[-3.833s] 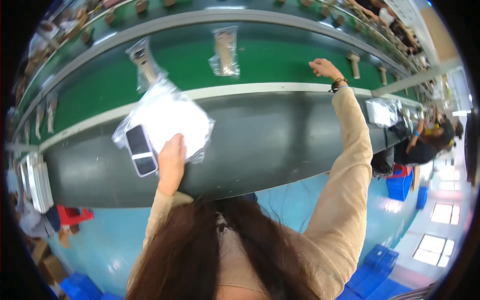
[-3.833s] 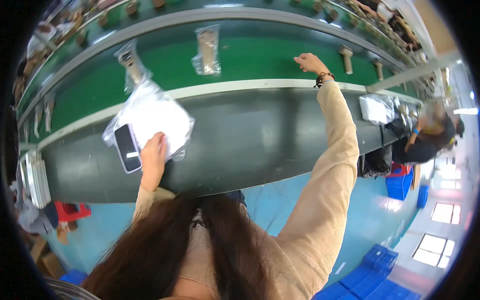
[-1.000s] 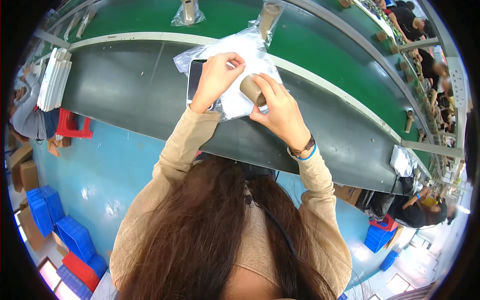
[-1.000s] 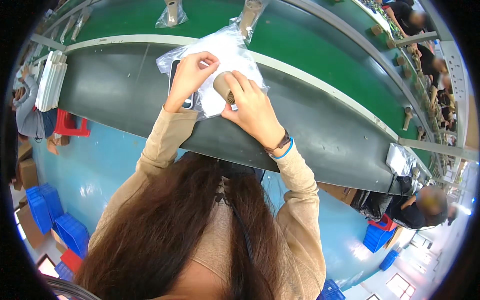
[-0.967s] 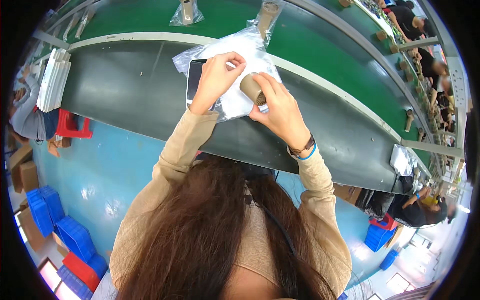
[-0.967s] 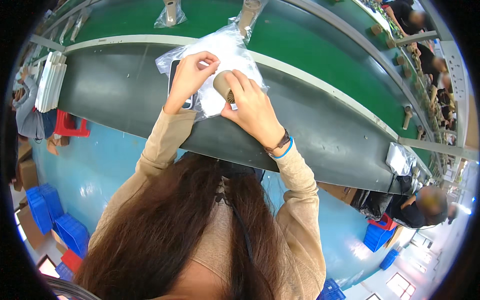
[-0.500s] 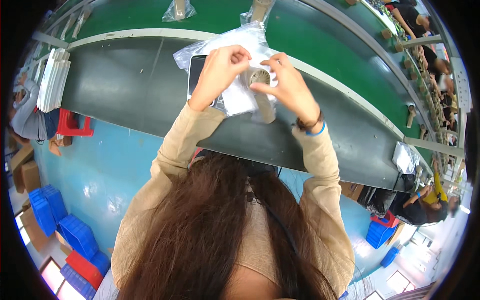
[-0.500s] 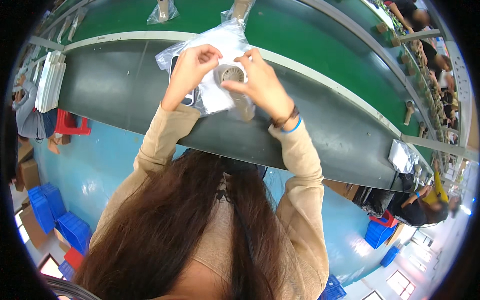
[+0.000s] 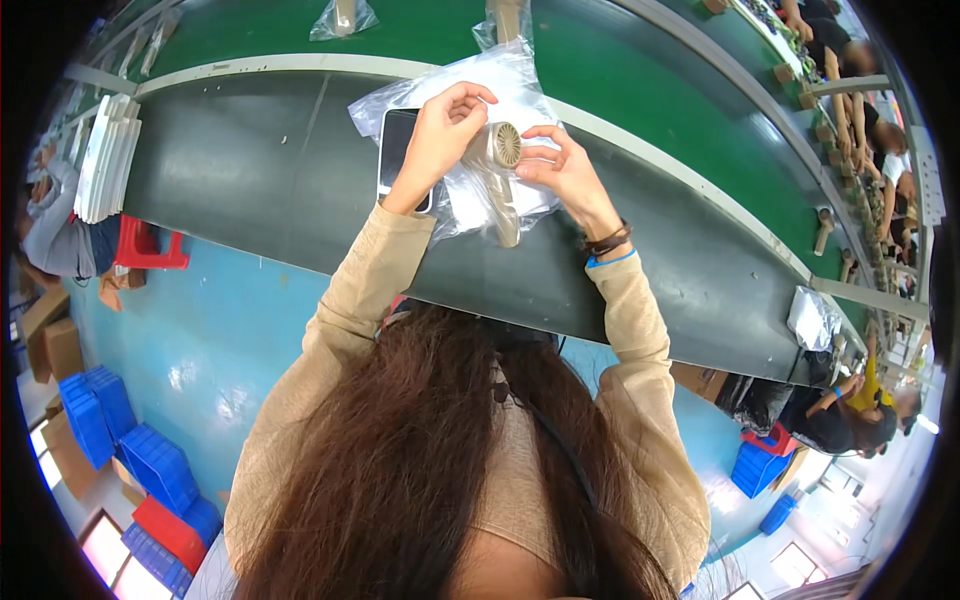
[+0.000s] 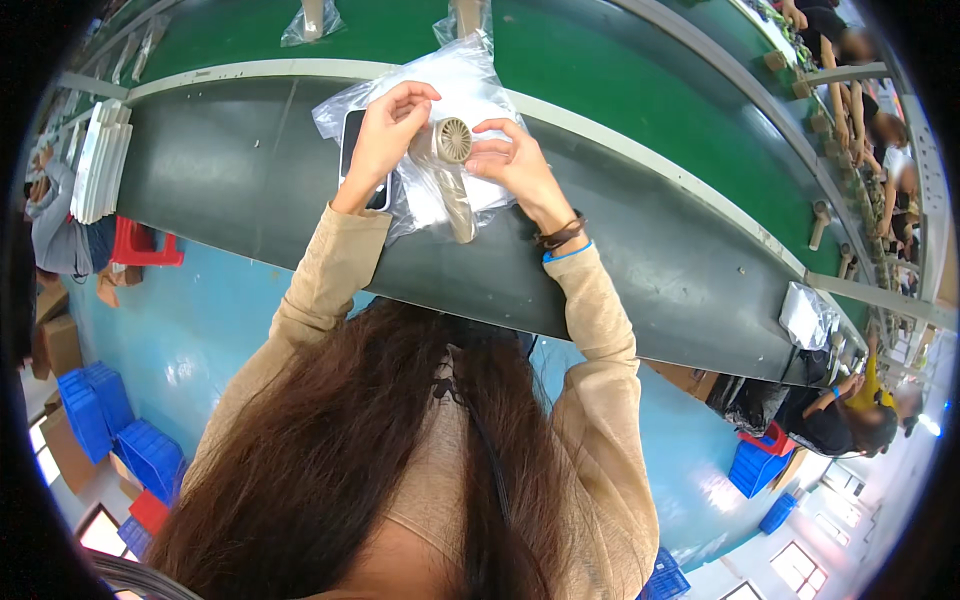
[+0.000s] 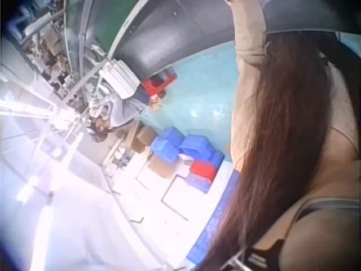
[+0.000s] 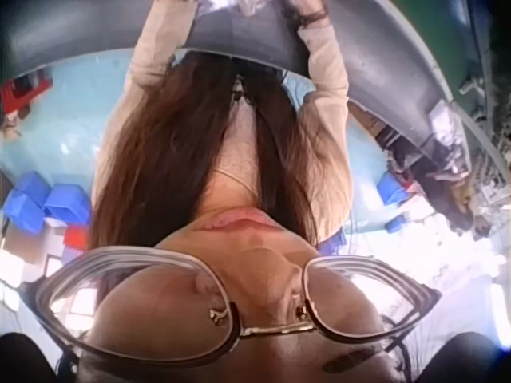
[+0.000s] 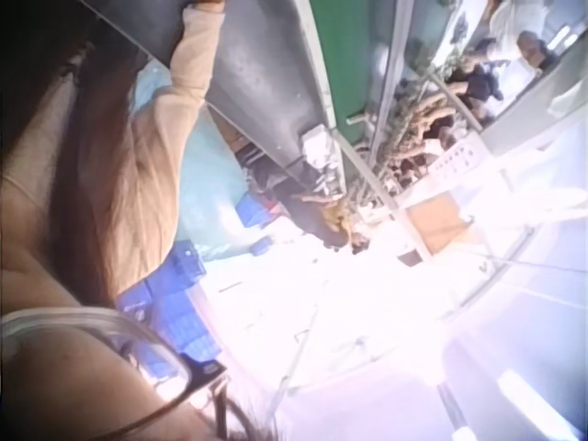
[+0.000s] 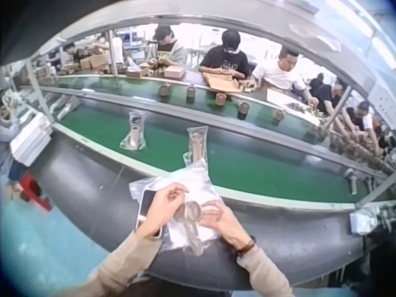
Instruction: Packaging small fan components into plastic bags and placing them on a conveyor belt.
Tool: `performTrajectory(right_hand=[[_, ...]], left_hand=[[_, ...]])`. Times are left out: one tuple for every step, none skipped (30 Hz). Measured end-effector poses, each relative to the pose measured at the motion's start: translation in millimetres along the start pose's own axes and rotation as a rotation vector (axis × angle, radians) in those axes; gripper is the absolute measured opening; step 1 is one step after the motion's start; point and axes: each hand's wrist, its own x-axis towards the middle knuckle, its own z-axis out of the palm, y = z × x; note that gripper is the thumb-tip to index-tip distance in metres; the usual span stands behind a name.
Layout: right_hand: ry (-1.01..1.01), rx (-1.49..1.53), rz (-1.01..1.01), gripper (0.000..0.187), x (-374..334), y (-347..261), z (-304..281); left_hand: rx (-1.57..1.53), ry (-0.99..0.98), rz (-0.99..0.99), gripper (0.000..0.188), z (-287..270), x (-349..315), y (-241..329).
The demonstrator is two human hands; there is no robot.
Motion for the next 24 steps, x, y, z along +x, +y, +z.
performTrajectory(right_hand=[[0.068, 0.017, -0.022, 0.043, 0, 5, 2], [0.069, 0.019, -0.020, 0.043, 0, 10, 5], [0.099, 0.051, -0.027, 0.043, 1, 15, 7], [0.129, 0.083, -0.033, 0.042, 1, 17, 10], [0.131, 0.085, -0.033, 0.042, 2, 18, 12], [0.153, 0.142, -0.031, 0.043, 2, 19, 14], [0.175, 0.200, -0.030, 0.043, 2, 20, 15], [0.176, 0.201, -0.029, 0.043, 0, 19, 13], [0.174, 0.252, -0.075, 0.043, -2, 19, 11], [0.172, 0.302, -0.121, 0.044, -5, 18, 9], [0.170, 0.303, -0.120, 0.044, -8, 13, 11], [0.229, 0.248, -0.190, 0.044, -14, 3, 15], [0.288, 0.193, -0.259, 0.043, -17, -5, 18], [0.289, 0.194, -0.258, 0.043, -18, -8, 22], [0.303, 0.154, -0.344, 0.043, -18, -10, 26], [0.316, 0.113, -0.430, 0.042, -19, -12, 29], [0.320, 0.130, -0.444, 0.042, -19, -17, 28], [0.322, 0.129, -0.443, 0.042, -17, -19, 30], [0.300, 0.136, -0.453, 0.042, -15, -20, 33], [0.275, 0.144, -0.467, 0.042, -12, -22, 35], [0.265, 0.161, -0.482, 0.038, -10, -22, 34], [0.264, 0.160, -0.484, 0.038, -8, -22, 32], [0.282, 0.144, -0.516, 0.034, -5, -21, 30], [0.300, 0.128, -0.549, 0.030, -2, -21, 27]], left_hand=[[-0.028, -0.004, -0.002, 0.013, 1, -1, 0], [-0.056, -0.009, -0.003, 0.013, 2, -3, 0], [-0.056, -0.010, -0.005, 0.013, 4, -4, 1], [-0.076, 0.006, 0.015, 0.012, 6, -5, 1], [-0.096, 0.022, 0.035, 0.012, 6, -5, 1], [-0.096, 0.020, 0.034, 0.012, 6, -5, 0], [-0.101, 0.016, 0.036, 0.012, 5, -5, -1], [-0.105, 0.012, 0.036, 0.012, 4, -5, -1], [-0.105, 0.011, 0.036, 0.012, 2, -5, 0], [-0.019, 0.004, 0.028, 0.012, 0, -7, 2], [0.067, -0.002, 0.020, 0.013, -1, -8, 5], [0.068, 0.001, 0.019, 0.013, -2, -9, 8], [0.158, -0.028, 0.060, 0.013, -2, -11, 12], [0.249, -0.061, 0.101, 0.013, -1, -12, 15], [0.248, -0.062, 0.099, 0.013, -1, -11, 20], [0.258, -0.128, 0.117, 0.015, 1, -9, 25], [0.267, -0.193, 0.137, 0.016, 3, -8, 28], [0.265, -0.195, 0.136, 0.016, 5, -5, 27], [0.156, -0.198, 0.120, 0.017, 7, 1, 25], [0.049, -0.198, 0.107, 0.017, 8, 8, 24], [-0.029, -0.201, 0.118, 0.019, 10, 14, 22], [-0.029, -0.201, 0.120, 0.019, 12, 18, 20], [-0.118, -0.190, 0.072, 0.020, 14, 22, 19], [-0.207, -0.178, 0.025, 0.021, 16, 26, 17]])
